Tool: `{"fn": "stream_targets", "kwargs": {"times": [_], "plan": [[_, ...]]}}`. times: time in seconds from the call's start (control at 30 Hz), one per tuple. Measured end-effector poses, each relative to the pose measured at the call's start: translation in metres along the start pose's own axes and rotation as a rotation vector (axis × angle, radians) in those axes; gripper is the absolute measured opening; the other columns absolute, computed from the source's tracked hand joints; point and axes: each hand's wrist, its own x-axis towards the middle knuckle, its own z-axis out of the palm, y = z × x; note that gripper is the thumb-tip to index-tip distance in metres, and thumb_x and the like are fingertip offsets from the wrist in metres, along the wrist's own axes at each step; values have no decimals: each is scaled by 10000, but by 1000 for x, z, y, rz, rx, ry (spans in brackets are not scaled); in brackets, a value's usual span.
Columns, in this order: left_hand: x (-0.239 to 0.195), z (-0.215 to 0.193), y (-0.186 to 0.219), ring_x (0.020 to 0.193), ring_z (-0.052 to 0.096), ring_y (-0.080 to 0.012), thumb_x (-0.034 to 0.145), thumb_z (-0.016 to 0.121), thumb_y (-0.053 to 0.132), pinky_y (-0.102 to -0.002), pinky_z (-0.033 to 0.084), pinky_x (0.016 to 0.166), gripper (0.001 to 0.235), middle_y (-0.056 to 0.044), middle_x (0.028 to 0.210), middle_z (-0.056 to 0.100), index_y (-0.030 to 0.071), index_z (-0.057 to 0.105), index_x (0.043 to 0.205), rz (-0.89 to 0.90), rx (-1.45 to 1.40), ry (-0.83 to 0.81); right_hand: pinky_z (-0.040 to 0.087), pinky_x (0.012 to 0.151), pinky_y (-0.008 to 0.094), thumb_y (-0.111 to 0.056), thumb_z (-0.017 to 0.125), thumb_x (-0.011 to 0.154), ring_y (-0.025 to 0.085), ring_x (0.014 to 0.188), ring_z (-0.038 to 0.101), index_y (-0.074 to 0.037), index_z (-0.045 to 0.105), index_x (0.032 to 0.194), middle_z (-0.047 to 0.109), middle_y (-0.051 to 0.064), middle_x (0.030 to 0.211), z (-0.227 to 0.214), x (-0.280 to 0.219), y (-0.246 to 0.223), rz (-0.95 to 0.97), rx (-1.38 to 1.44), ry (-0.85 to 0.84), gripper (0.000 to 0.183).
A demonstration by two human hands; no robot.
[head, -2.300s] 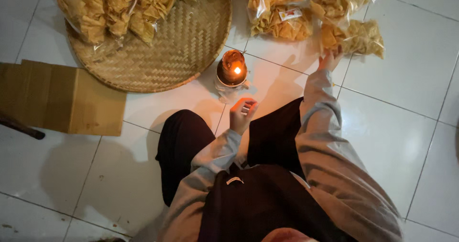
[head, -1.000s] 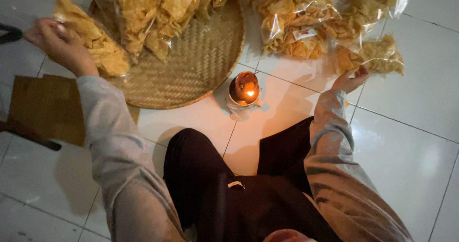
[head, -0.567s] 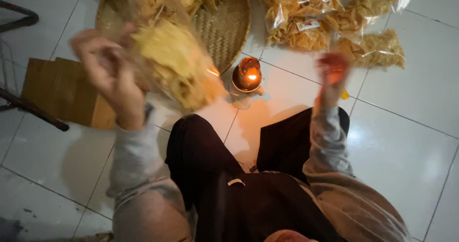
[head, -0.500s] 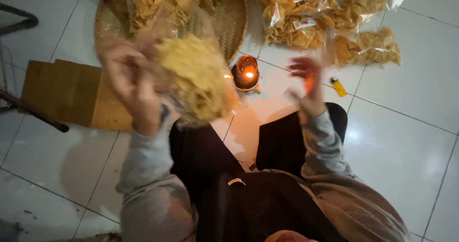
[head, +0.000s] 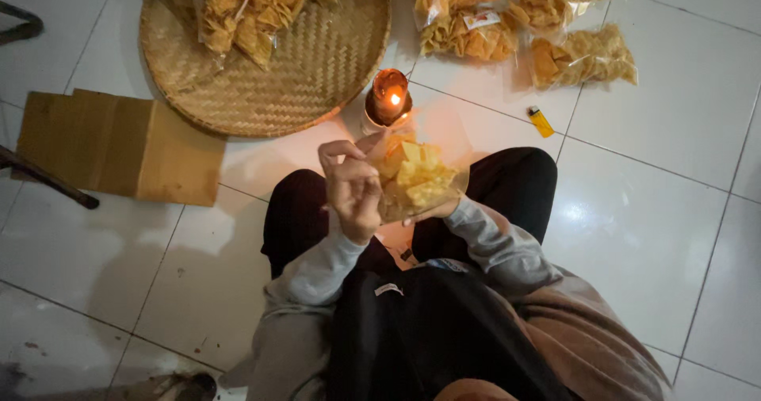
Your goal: The person sits on the floor and seals plastic bags filled with fried snacks using the flame from a candle. They repeatedly open the bag, press the top edge over the flame to melt and seal the plastic, then set the sealed bag aside.
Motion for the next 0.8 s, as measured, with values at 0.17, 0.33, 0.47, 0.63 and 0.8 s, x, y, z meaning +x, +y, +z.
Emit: {"fn": "stream_targets", "kwargs": {"times": [0.17, 0.33, 0.47, 0.63, 0.8], "plan": [[-24, -9, -47, 1318, 615, -351, 1018, 588, 8, -364, 542, 937, 35, -106, 1243, 417, 17, 581, 1051, -75, 163, 1, 415, 1266, 407, -243, 869, 841, 219, 1447, 555, -111, 511, 1521, 585, 80, 1522, 3, 15, 4, -42, 22, 101, 780], [-46, -28, -83, 994, 672, -201, 988, 666, -15, -394, 551, 970, 89, -89, 1205, 480, 56, 623, 1017, -107, 198, -50, 413, 1231, 436, -177, 932, 782, 238, 1435, 536, -63, 425, 1551, 554, 117, 1528, -22, -6, 12, 127, 459, 171, 929], [-76, -47, -96, 1253, 614, -303, 966, 713, -6, -402, 516, 1041, 135, -125, 1260, 545, 86, 670, 1056, -78, 320, -230, 459, 1144, 418, -255, 954, 758, 216, 1370, 559, -91, 299, 1563, 535, 94, 1513, -31, -20, 38, 240, 438, 55, 1051], [-101, -81, -105, 1400, 511, -318, 902, 814, 123, -352, 474, 1114, 550, -145, 1526, 488, 116, 514, 1363, -144, 376, -238, 397, 1160, 432, -244, 952, 699, 237, 1427, 471, -85, 375, 1554, 474, 110, 1549, -12, -36, 71, 246, 3, 27, 1044], [-117, -117, -124, 1492, 270, -443, 506, 1002, 300, -484, 305, 1187, 1488, -286, 1622, 231, -28, 29, 1584, -399, 302, -471, 380, 1166, 434, -215, 958, 705, 230, 1445, 446, -93, 331, 1577, 454, 103, 1548, 10, -32, 93, 192, 21, -24, 1081]]}}
